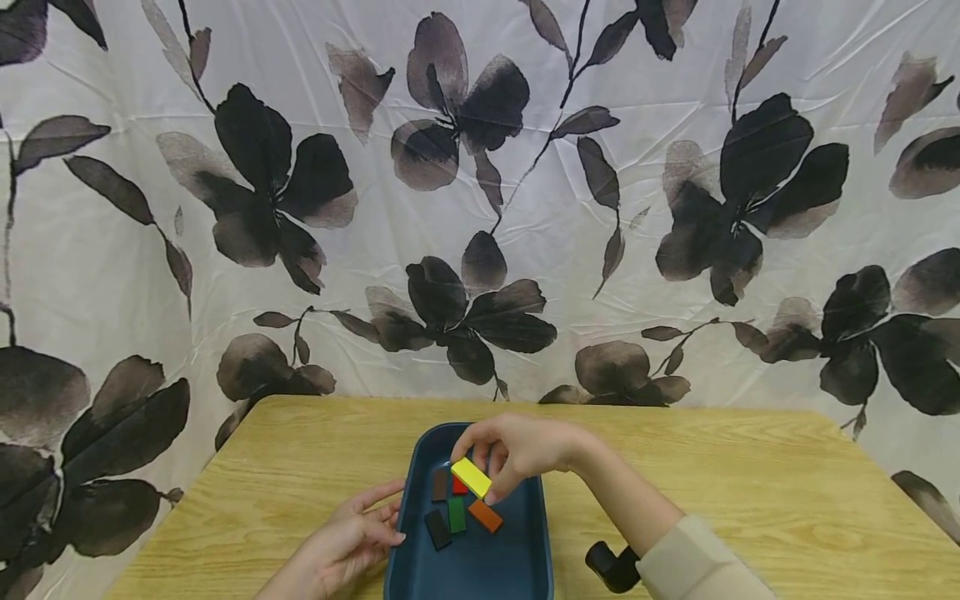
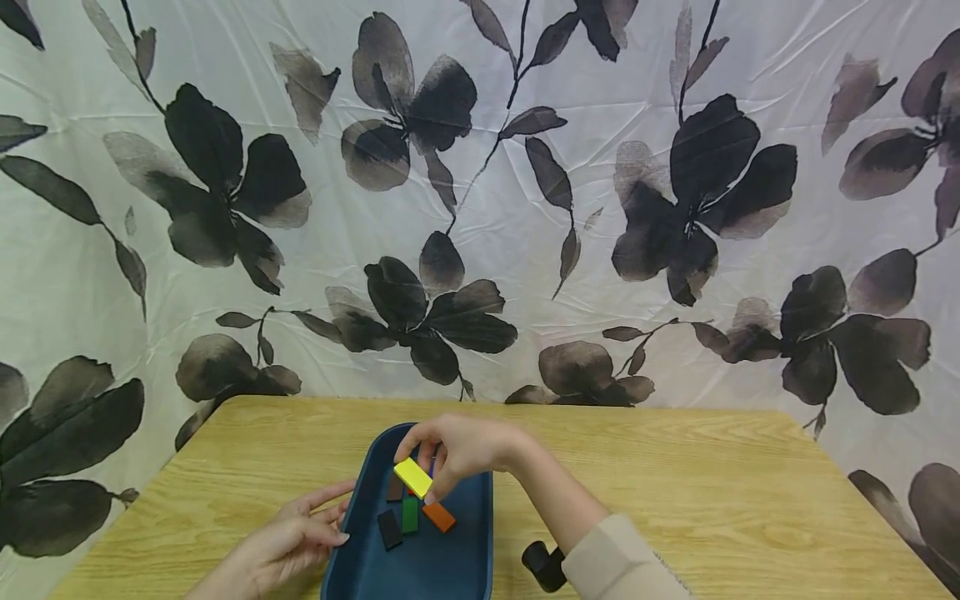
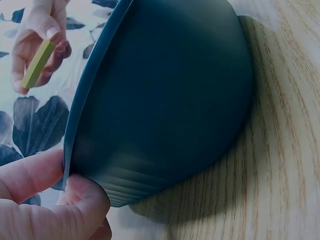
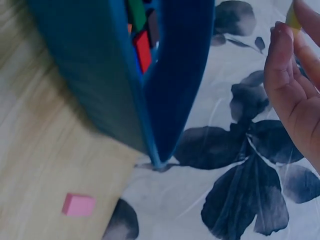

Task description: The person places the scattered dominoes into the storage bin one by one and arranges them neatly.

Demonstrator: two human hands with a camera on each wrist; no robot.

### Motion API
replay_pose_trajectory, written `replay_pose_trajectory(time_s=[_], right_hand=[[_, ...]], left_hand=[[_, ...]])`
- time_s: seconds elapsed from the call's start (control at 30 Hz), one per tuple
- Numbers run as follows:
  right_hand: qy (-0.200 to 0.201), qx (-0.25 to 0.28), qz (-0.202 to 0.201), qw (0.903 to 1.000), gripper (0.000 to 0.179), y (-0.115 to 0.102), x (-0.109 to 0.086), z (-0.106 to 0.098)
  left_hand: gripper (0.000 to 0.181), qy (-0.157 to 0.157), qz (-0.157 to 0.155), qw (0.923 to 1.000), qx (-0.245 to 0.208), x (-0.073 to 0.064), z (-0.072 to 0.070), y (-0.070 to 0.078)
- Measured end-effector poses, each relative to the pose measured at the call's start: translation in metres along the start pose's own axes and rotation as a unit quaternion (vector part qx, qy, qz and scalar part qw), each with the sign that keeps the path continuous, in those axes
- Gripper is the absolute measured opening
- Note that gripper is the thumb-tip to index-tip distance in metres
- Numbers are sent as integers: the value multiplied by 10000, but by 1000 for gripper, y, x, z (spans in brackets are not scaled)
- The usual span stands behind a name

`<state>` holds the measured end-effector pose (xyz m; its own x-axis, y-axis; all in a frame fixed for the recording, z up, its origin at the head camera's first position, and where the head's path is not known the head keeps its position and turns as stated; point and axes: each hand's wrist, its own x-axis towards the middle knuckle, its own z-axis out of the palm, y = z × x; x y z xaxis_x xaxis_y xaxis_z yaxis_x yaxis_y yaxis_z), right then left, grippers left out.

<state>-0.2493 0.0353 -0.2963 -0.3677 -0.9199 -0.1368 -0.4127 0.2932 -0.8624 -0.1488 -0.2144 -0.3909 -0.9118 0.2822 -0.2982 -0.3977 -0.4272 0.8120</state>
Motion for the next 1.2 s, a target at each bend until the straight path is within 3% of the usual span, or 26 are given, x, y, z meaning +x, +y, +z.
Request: replay_pose_trajectory(time_s=[0.37,0.97,1.2], right_hand=[[-367,127,-110,9992,50,-2,25,9],[-102,816,41,9966,49,19,44,26],[-556,908,146,9942,48,28,51,30]], left_hand=[[83,110,14,9999,3,0,0,0],[80,-21,-12,10000,5,-2,1,0],[76,-2,27,10000,70,-3,1,-2]])
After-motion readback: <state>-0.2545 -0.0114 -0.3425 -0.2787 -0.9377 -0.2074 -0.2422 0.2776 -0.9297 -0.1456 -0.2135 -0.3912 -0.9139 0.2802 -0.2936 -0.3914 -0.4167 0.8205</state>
